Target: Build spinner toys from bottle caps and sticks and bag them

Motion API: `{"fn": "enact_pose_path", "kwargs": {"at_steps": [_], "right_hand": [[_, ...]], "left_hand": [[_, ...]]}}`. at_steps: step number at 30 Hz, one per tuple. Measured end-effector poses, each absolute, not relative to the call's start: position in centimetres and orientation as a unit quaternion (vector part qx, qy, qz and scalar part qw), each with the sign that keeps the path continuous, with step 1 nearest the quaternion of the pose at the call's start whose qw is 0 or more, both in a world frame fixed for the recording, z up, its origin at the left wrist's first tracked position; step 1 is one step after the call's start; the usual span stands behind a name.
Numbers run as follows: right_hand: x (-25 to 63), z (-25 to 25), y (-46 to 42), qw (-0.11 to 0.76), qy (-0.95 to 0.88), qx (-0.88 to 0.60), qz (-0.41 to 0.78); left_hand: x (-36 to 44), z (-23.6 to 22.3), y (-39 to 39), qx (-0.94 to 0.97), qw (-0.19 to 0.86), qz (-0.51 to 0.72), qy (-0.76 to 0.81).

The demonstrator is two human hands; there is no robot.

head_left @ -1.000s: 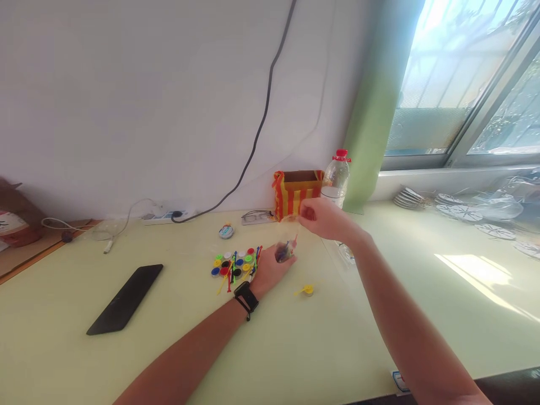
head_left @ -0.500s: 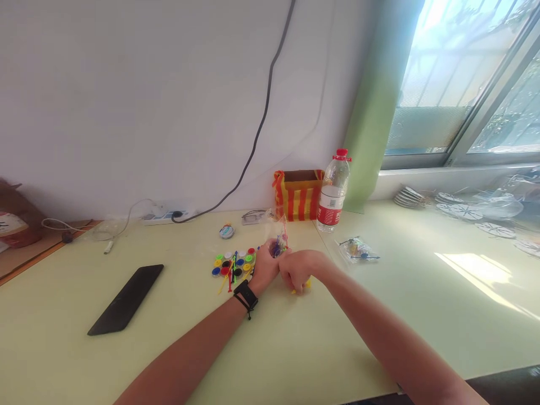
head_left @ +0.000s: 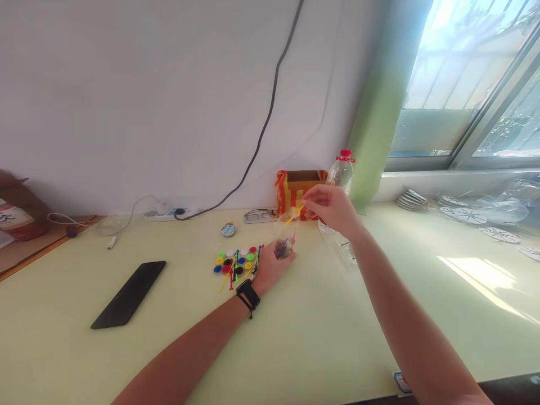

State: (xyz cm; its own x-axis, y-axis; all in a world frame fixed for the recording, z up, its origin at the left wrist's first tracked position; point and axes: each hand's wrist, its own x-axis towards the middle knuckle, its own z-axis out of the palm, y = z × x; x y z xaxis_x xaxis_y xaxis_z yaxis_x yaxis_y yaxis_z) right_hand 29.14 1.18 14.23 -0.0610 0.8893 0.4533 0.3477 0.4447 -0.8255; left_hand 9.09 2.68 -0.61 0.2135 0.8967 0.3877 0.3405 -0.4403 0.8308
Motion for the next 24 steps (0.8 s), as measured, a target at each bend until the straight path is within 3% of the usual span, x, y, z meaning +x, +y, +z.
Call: {"fn": "enact_pose_path", "kwargs": {"at_steps": [8, 12, 15, 19, 24], "right_hand": [[26.1, 12.6, 1.5, 0.433, -0.733, -0.493, 0.181], [24.3, 11.9, 1.3, 0.332, -0.751, -0.536, 0.196], [24.2, 11.7, 1.3, 0.291, -0.751, -0.581, 0.118], [25.4, 12.3, 1.4, 0.346, -0.746, -0.563, 0.078], [27.3, 12.7, 2.1, 0.507, -0.678, -0.527, 0.074]], "left_hand": [[9.1, -0.6, 2.6, 0.712, 0.309, 0.452, 0.439], [9.1, -0.7, 2.7, 0.711, 0.297, 0.448, 0.454], [9.2, -0.7, 2.6, 0.711, 0.318, 0.449, 0.438], [9.4, -0.8, 2.4, 0.701, 0.366, 0.467, 0.396], [9.4, 0.1, 2.5, 0.688, 0.437, 0.459, 0.354]]}}
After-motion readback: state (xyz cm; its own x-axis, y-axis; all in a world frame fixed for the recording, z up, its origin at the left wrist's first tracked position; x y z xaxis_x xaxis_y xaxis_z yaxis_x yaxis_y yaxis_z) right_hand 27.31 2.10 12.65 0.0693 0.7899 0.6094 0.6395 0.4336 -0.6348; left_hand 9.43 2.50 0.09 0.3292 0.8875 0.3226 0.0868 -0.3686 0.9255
